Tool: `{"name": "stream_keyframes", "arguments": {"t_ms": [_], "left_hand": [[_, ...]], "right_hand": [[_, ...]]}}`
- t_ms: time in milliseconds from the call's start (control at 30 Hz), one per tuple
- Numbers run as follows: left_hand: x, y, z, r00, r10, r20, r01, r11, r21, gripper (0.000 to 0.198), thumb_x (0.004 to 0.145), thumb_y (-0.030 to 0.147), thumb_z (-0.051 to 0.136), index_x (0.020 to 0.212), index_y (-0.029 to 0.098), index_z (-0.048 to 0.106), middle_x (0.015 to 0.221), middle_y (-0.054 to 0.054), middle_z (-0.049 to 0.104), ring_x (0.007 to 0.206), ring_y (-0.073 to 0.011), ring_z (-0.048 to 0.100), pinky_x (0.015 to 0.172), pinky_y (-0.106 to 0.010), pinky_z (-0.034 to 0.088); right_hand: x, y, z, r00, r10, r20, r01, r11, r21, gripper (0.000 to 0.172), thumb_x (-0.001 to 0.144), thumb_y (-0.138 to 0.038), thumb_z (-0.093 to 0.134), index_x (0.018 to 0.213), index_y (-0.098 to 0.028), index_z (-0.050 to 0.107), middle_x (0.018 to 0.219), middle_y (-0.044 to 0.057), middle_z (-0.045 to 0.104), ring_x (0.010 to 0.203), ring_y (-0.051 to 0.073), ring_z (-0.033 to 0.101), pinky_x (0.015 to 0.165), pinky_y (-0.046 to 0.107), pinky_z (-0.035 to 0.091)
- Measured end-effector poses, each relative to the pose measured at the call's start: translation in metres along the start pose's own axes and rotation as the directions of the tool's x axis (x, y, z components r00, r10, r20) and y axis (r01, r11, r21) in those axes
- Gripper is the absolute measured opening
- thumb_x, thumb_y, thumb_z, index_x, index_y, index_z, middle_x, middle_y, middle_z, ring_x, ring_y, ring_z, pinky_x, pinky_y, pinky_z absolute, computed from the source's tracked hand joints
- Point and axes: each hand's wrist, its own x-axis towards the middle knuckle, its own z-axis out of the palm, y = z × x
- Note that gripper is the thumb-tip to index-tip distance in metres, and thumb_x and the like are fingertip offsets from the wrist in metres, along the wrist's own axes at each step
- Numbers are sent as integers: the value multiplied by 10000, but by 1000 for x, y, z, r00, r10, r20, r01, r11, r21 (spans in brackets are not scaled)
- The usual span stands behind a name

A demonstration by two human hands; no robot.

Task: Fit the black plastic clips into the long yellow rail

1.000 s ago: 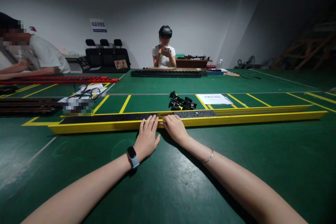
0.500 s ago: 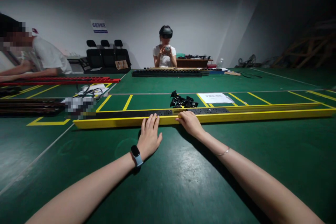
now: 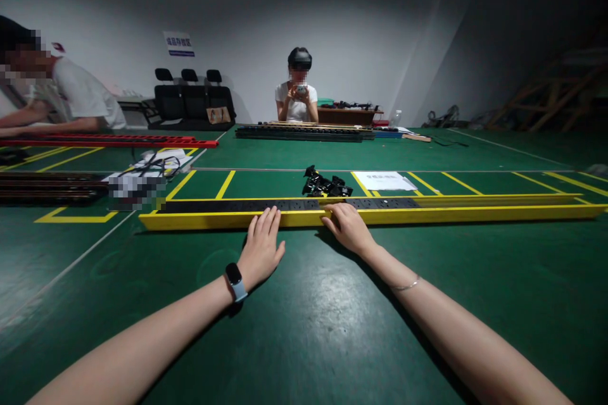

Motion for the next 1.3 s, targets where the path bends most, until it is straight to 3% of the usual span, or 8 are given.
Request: {"name": "stream_keyframes", "arguments": {"t_ms": [133,233,467,967,1300], "left_hand": [[1,1,1,1000,9,-8,-9,1000,-14,635,883,271,436,1447,80,217,1506,-159,275,1409,-284,196,1139,-484,218],[2,2,1,1000,12,-6,-13,1000,-10,633,883,270,438,1444,73,221,1502,-164,280,1406,-289,202,1134,-482,226],[2,2,3,999,23,-25,-24,999,-27,642,878,272,449,1449,95,216,1495,-169,290,1399,-293,222,1125,-490,240],[3,2,-1,999,27,-25,-27,999,-19,639,883,272,439,1451,94,208,1495,-179,289,1398,-296,224,1120,-496,243],[0,0,0,999,28,-32,-29,999,-29,650,883,270,434,1456,92,181,1506,-176,267,1406,-290,205,1126,-502,224]], "right_hand": [[1,-25,-3,996,-88,0,88,993,72,406,911,-310,490,1292,-174,453,1306,126,534,1227,234,471,1045,441,382],[3,-36,0,988,-151,43,146,984,103,472,907,-320,493,1346,-173,401,1398,117,457,1315,223,391,1103,457,331],[5,-34,5,986,-151,64,142,982,125,447,907,-287,488,1329,-157,417,1380,114,483,1310,204,405,1127,447,306],[10,-37,4,995,-96,-3,96,984,151,307,918,-212,450,1220,-198,500,1268,82,586,1200,176,520,1088,429,359],[1,-19,2,999,-39,-37,43,992,116,285,909,-229,461,1190,-202,505,1197,97,614,1145,223,550,1064,503,369]]}}
